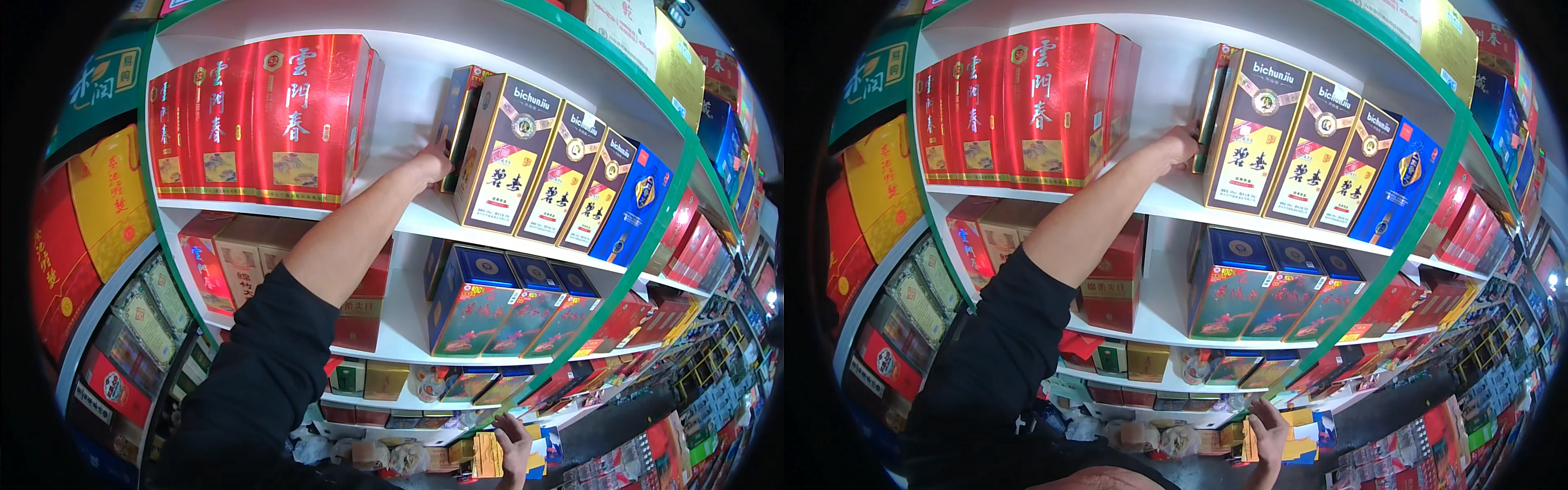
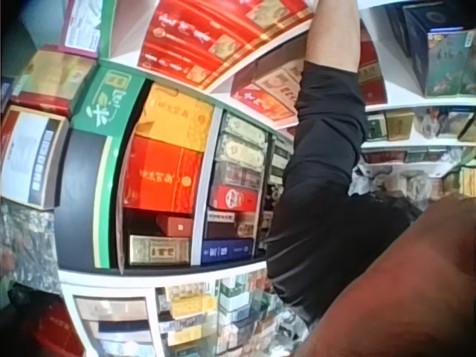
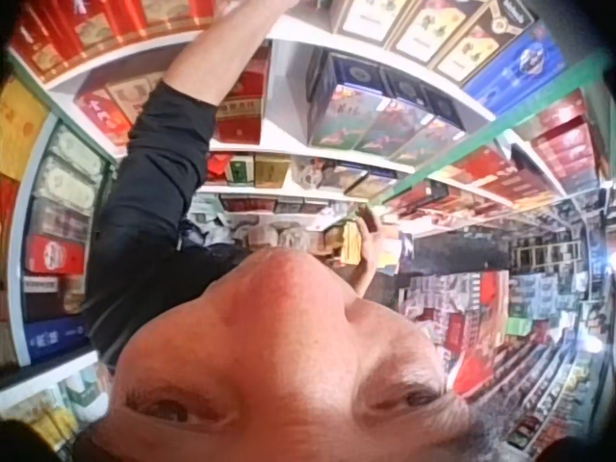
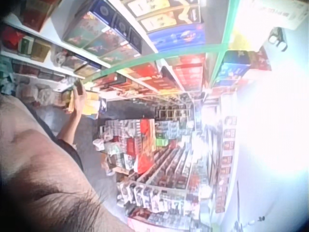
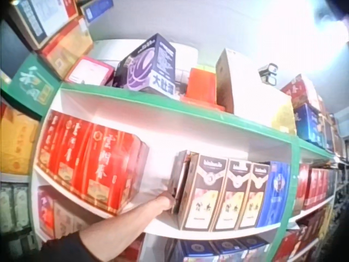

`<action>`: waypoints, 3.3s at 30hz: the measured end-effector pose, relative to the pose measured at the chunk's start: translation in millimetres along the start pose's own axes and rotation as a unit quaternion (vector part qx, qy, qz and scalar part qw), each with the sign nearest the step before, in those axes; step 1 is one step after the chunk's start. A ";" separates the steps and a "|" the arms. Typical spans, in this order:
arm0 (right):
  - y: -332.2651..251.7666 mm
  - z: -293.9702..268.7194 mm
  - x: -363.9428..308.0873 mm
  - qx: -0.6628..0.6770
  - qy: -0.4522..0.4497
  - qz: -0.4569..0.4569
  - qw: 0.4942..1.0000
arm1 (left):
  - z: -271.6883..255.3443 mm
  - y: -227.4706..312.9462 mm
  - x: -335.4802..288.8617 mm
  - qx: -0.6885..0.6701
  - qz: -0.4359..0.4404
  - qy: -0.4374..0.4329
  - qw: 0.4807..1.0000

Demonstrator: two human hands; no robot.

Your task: The person restocks a store shelf by picking up various boxes and gift bags from the floor and lower shelves, then placing them on upper shelves. They handle red, green, blue, and gold boxes along with yellow gift bags, arranging them in rows.

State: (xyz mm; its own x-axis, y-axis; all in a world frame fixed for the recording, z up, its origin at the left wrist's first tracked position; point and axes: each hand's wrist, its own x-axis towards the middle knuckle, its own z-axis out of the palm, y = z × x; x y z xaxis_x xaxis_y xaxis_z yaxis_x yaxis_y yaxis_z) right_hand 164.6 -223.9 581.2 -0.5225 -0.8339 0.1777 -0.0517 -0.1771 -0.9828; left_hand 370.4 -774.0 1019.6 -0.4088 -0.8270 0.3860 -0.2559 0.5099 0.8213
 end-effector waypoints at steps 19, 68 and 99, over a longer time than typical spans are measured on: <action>27.1 162.4 -24.6 -0.094 -0.212 0.023 0.972 | -43.5 -80.0 -342.4 -0.129 0.432 0.311 0.837; 162.8 340.1 43.8 -0.406 0.164 -0.174 0.882 | -37.5 -383.0 -458.8 0.306 0.223 0.045 0.924; 92.2 291.8 70.8 -0.503 0.064 -0.002 0.862 | -39.3 -374.9 -459.1 0.232 0.213 0.086 0.945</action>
State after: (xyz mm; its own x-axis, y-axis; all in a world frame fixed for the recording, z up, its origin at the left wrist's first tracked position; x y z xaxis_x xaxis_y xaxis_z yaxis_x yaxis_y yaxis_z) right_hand 371.1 -451.7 517.6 -0.6059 -0.7591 0.2379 -0.7325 0.4157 -0.5391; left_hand 688.4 -594.8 551.0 -0.4236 -0.5287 0.7355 -0.4731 0.8216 0.3181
